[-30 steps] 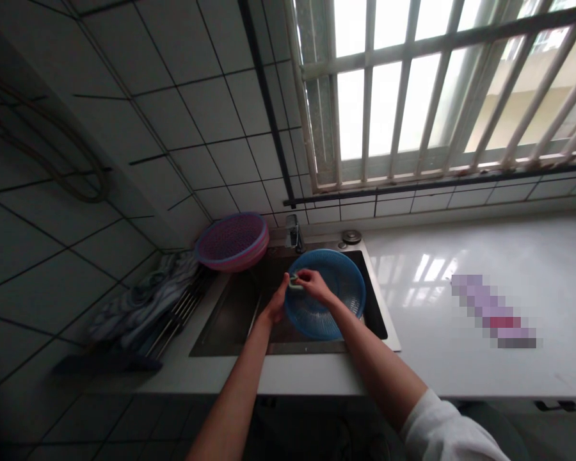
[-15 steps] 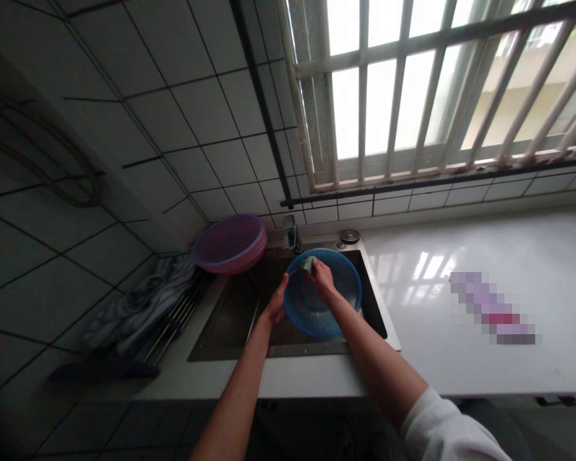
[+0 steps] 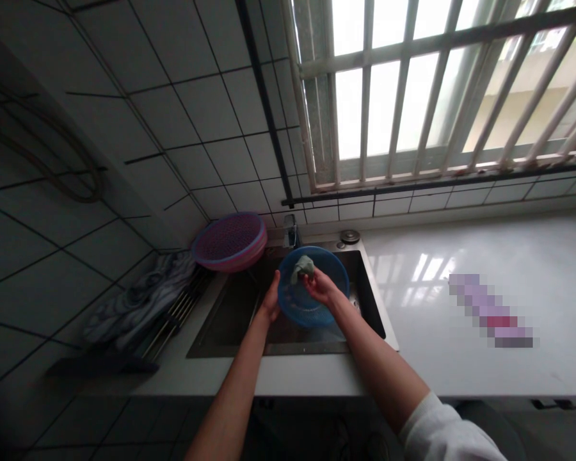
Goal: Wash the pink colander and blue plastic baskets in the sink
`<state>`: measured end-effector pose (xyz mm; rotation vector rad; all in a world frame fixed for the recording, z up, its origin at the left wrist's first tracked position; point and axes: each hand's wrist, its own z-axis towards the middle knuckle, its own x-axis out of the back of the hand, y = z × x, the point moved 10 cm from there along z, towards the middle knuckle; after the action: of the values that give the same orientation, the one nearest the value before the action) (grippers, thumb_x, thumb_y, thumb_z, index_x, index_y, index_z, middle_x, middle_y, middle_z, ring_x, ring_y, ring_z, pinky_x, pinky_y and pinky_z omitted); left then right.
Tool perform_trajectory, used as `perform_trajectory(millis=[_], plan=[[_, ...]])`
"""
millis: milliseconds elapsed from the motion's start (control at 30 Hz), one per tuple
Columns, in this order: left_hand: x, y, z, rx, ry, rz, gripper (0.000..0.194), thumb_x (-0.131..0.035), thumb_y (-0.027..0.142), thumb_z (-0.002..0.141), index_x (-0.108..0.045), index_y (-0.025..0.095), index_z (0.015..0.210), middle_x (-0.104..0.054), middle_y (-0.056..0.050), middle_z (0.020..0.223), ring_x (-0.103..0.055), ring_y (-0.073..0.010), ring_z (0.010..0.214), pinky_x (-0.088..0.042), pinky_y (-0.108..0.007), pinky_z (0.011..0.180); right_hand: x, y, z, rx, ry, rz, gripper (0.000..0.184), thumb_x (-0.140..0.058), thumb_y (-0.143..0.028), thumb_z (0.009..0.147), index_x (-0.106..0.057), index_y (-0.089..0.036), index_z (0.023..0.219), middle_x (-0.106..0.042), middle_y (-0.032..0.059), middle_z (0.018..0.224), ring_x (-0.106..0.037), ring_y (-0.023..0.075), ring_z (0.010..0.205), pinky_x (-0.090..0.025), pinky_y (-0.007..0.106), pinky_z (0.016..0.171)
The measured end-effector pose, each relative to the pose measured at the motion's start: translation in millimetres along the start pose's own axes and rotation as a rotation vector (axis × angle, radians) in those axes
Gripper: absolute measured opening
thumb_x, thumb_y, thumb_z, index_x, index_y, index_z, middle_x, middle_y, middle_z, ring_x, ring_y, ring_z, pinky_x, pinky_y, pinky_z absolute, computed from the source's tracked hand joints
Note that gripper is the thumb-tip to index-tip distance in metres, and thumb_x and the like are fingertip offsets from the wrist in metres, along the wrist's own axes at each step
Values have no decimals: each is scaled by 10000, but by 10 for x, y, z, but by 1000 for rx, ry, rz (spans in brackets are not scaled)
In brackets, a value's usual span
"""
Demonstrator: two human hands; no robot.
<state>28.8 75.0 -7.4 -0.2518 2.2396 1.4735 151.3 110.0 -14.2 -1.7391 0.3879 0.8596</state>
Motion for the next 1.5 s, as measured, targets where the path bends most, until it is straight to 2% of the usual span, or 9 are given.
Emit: perform_trajectory(millis=[100,233,433,633,767,900,1133,1367,1500], plan=[[64,5,29,-13,31,-5,734,-563,722,924,-676,143,1362,-771,-166,1205,-733,-320,1140,-579,-442,1010,-119,181,-66,-187,-31,164,342,-632,-462,983,-575,-194,778,-558,-8,679,-476,89,537,-430,167,472],[85,55,27,-60,45,-2,689,-552,678,954,-670,140,1368,-767,-151,1227,-720,-308,1172,-560,-423,1047,-259,-25,-97,-58,-133,118,306,-697,-410,940,-585,-191,758,-521,-36,657,-411,69,518,-392,158,483],[46,-17,26,7,12,-24,720,-459,728,967,-692,144,1319,-788,-150,1155,-736,-301,1137,-571,-433,1032,-107,114,-91,4,-43,-630,302,-762,-306,830,-760,-198,1112,-731,38,896,-599,133,678,-469,234,607],[59,6,30,-16,27,-4,693,-443,699,991,-690,137,1313,-798,-138,1115,-728,-281,1155,-566,-400,1032,-199,127,-138,260,-21,-1304,458,-853,-125,657,-781,-202,1103,-776,97,1102,-702,268,981,-525,356,900],[25,27,-3,-9,28,-3,679,-443,686,997,-681,151,1339,-790,-132,1159,-704,-292,1206,-549,-420,1060,-261,-157,-186,429,107,-1210,110,-710,-219,830,-772,-193,917,-774,66,907,-703,222,832,-535,347,837],[-25,58,-30,-24,5,-16,680,-471,687,983,-674,164,1367,-767,-134,1236,-681,-308,1245,-525,-428,1097,-286,-593,-275,623,192,-903,201,-662,-270,830,-765,-208,991,-778,44,978,-710,208,900,-542,322,867],[-57,32,-30,-10,-29,-12,711,-532,724,937,-680,170,1358,-774,-149,1202,-721,-321,1160,-576,-440,1016,-201,-917,-379,576,263,-864,296,-676,-338,835,-796,-216,1077,-785,68,1096,-706,241,979,-541,358,902],[98,-58,27,48,62,-15,700,-504,752,935,-750,122,1115,-794,-144,861,-775,-266,809,-622,-344,723,-618,-90,-271,216,-207,-564,578,-673,-305,787,-650,-253,1362,-729,74,1207,-678,185,864,-540,259,666],[128,-87,37,65,68,-26,688,-506,763,928,-755,125,985,-753,-107,712,-746,-230,684,-573,-281,608,-434,143,-149,286,-13,-728,487,-740,-274,657,-670,-212,1134,-717,47,1050,-629,151,714,-486,233,570]])
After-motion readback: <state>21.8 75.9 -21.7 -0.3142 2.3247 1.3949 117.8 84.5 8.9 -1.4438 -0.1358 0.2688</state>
